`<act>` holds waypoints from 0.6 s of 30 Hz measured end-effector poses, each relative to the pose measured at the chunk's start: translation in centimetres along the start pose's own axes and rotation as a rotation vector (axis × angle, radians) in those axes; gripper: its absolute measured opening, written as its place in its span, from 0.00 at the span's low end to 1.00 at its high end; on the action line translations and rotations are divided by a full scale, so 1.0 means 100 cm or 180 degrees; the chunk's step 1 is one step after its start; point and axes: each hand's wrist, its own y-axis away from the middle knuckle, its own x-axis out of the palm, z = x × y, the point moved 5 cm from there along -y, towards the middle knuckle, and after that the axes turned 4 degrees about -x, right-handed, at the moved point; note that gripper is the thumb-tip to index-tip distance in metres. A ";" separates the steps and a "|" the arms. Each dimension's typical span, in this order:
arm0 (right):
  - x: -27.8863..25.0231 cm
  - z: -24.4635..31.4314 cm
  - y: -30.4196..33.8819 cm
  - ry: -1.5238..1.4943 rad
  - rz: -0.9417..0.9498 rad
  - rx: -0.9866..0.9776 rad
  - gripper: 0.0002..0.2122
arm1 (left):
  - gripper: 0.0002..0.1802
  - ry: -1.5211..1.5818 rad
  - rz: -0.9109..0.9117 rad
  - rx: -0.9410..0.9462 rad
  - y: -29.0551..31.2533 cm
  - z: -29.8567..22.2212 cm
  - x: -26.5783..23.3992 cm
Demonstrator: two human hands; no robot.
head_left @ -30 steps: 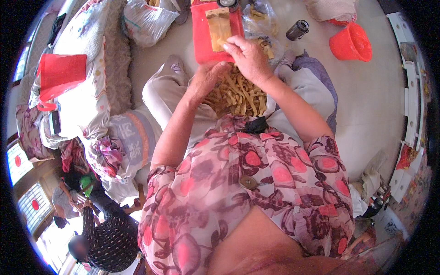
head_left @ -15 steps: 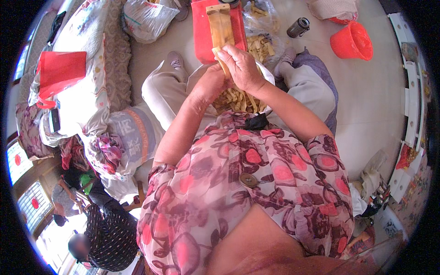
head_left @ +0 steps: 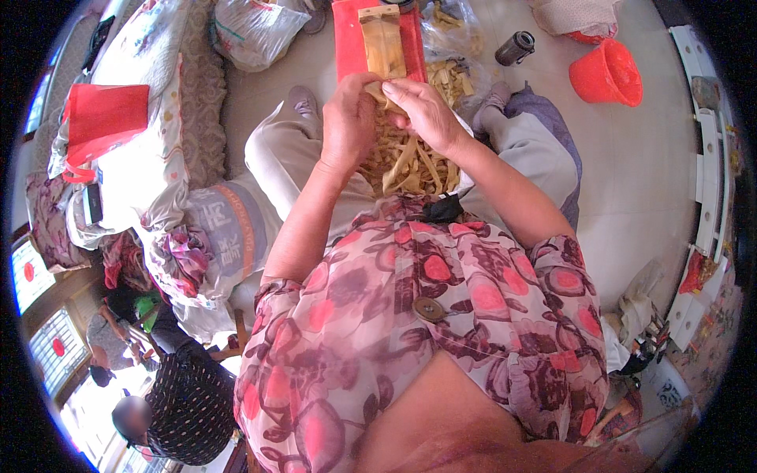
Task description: The person processes long strips of food material by hand using a small wooden manual slicer, feeding the strips through the tool and collecting the processed pieces in a large bowl.
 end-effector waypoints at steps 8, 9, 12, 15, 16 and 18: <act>-0.013 0.035 0.009 0.2111 -0.0604 -0.1736 0.10 | 0.12 0.3355 0.0726 -0.1703 0.003 0.027 0.016; -0.015 0.030 0.005 0.1858 -0.0382 -0.1489 0.08 | 0.12 0.3648 0.0761 -0.1696 0.003 0.022 0.017; -0.012 0.007 0.002 -0.0510 0.0293 0.0185 0.07 | 0.08 0.2504 0.0147 -0.1045 -0.002 0.032 0.018; -0.003 -0.002 0.007 -0.1669 0.0535 0.0548 0.09 | 0.08 0.0430 0.0282 -0.0455 -0.001 0.041 0.011; -0.003 -0.004 0.008 -0.1904 0.0541 0.0658 0.10 | 0.08 0.0732 0.0290 -0.0718 0.001 0.041 0.013; -0.010 -0.007 0.004 -0.1100 0.0352 0.0496 0.09 | 0.10 0.1332 0.0305 -0.1243 0.008 0.034 0.019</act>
